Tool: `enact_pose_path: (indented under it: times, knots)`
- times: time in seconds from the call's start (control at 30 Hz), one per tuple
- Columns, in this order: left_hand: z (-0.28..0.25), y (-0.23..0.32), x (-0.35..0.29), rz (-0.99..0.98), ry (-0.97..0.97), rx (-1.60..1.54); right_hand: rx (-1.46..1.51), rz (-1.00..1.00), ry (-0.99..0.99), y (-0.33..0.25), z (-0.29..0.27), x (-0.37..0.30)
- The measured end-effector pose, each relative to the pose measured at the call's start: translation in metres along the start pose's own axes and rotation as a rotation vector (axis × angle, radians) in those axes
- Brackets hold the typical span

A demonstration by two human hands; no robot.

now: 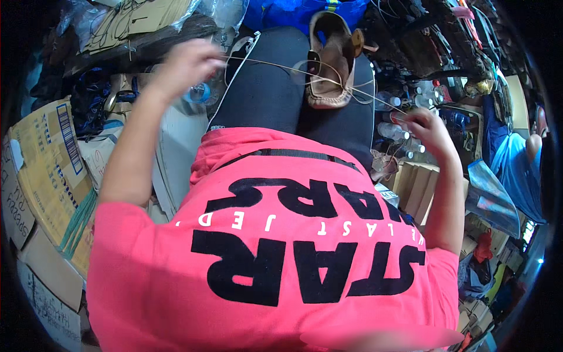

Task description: Hand-stitching a leather shoe upper using a needle and thread.

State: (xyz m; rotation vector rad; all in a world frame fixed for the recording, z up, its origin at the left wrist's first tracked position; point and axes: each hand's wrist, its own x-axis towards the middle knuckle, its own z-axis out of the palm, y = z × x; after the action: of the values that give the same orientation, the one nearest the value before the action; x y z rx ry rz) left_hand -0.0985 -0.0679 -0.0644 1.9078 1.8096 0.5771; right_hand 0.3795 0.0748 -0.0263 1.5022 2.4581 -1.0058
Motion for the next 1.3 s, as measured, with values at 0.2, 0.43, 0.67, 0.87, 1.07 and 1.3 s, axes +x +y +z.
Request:
enact_pose_path:
  times: [0.2, 0.43, 0.67, 0.87, 1.07, 1.3]
  knots:
    - [-0.035, -0.068, -0.025, -0.32, 0.098, 0.54, -0.671, 0.263, 0.03, 0.117, -0.014, -0.046]
    - [0.068, 0.092, 0.088, 0.421, -0.026, -0.178, 0.217, -0.337, 0.133, -0.073, 0.026, 0.048]
    - [0.083, 0.111, 0.125, 0.414, -0.388, -0.155, 0.257, -0.38, 0.002, -0.078, 0.032, 0.072]
    - [0.092, 0.106, 0.126, 0.231, -0.536, -0.476, 0.276, -0.407, -0.048, -0.066, 0.039, 0.078]
    - [0.095, 0.103, 0.125, 0.149, -0.589, -0.631, 0.311, -0.439, 0.028, -0.064, 0.054, 0.07]
    - [0.084, 0.103, 0.124, 0.362, -0.65, -0.458, 0.224, -0.44, 0.165, -0.078, 0.063, 0.044]
